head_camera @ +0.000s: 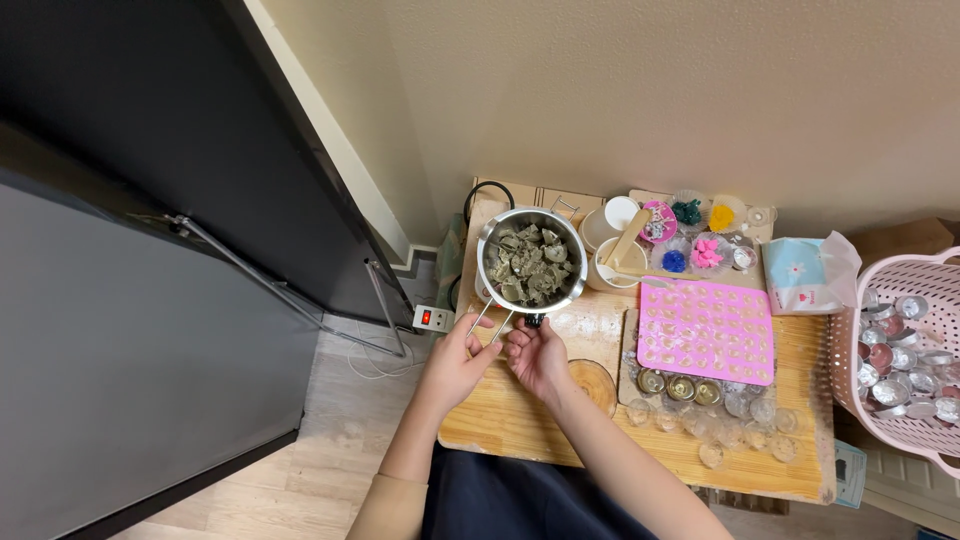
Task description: Attaching wicks to the bottom of glass jars and cleaning the jars with paper towels.
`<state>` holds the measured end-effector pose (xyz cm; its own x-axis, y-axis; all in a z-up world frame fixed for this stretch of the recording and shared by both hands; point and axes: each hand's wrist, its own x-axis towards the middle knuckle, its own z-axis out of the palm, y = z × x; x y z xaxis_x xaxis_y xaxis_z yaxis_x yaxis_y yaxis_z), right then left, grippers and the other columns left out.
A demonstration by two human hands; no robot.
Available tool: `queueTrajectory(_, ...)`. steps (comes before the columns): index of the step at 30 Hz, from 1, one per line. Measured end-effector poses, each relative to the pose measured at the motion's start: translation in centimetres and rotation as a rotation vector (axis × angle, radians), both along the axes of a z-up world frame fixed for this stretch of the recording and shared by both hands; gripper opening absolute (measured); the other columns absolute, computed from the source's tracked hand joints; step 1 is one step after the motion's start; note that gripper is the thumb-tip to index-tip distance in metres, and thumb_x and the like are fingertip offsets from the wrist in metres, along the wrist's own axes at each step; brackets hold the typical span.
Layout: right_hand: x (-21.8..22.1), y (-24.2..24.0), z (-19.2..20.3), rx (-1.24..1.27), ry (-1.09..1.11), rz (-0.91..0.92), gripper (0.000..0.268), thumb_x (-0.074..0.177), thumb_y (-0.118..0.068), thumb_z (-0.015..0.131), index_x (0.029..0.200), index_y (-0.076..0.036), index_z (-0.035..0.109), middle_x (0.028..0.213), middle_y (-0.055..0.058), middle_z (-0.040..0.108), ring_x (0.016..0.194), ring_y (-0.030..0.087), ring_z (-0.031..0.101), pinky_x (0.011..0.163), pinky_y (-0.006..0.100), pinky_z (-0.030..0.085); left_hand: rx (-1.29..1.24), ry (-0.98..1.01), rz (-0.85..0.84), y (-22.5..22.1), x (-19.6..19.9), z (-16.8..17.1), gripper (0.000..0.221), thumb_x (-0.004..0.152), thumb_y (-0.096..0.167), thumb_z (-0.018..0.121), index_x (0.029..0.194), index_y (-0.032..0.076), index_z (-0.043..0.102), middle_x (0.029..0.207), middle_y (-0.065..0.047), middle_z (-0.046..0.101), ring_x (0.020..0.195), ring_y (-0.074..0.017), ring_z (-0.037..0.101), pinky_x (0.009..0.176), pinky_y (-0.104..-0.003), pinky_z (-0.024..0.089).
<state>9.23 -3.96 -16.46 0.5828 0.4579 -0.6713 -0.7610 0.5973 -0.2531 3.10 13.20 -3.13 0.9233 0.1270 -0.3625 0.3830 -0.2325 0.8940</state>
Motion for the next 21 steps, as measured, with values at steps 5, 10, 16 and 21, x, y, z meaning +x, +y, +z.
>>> queueTrajectory(5,-0.1,-0.2,0.2,-0.020,0.007,0.021,0.059,0.108,-0.055,0.019,0.099,-0.010,0.055,0.070,0.002,0.052,0.059,0.017,0.052,0.048,0.027,0.041,-0.011,0.029,-0.009,0.2,0.1,0.2,0.039,0.089,0.022,0.074,0.122,0.008,0.059,0.062,-0.003,0.063,0.051,-0.0117,0.063,0.052,-0.029,0.049)
queueTrajectory(10,-0.4,-0.7,1.1,-0.087,0.062,0.001,0.064,0.107,-0.058,0.018,0.107,-0.008,0.058,0.072,0.005,0.057,0.058,0.016,0.051,0.049,0.026,0.042,0.006,-0.016,0.030,0.4,0.1,1.3,0.059,0.083,0.029,0.080,0.130,0.008,0.052,0.073,-0.004,0.065,0.053,-0.0097,0.065,0.052,-0.028,0.052)
queueTrajectory(16,-1.9,-4.8,4.2,-0.196,0.073,0.159,0.070,0.106,-0.056,0.023,0.123,-0.001,0.062,0.072,0.005,0.061,0.057,0.014,0.053,0.051,0.024,0.045,0.492,-0.457,0.203,-0.2,-0.4,3.7,0.058,0.078,0.030,0.086,0.124,0.005,0.060,0.104,-0.012,0.064,0.098,-0.0284,0.062,0.081,-0.040,0.052)
queueTrajectory(21,-2.9,-13.0,7.0,-0.280,-0.142,0.271,0.048,0.106,-0.041,0.043,0.124,-0.001,0.064,0.078,0.005,0.067,0.062,0.014,0.060,0.054,0.025,0.048,0.608,-0.690,0.150,-4.9,0.0,7.6,0.036,0.083,0.020,0.079,0.113,0.007,0.065,0.111,-0.013,0.062,0.107,-0.0343,0.059,0.095,-0.045,0.046)
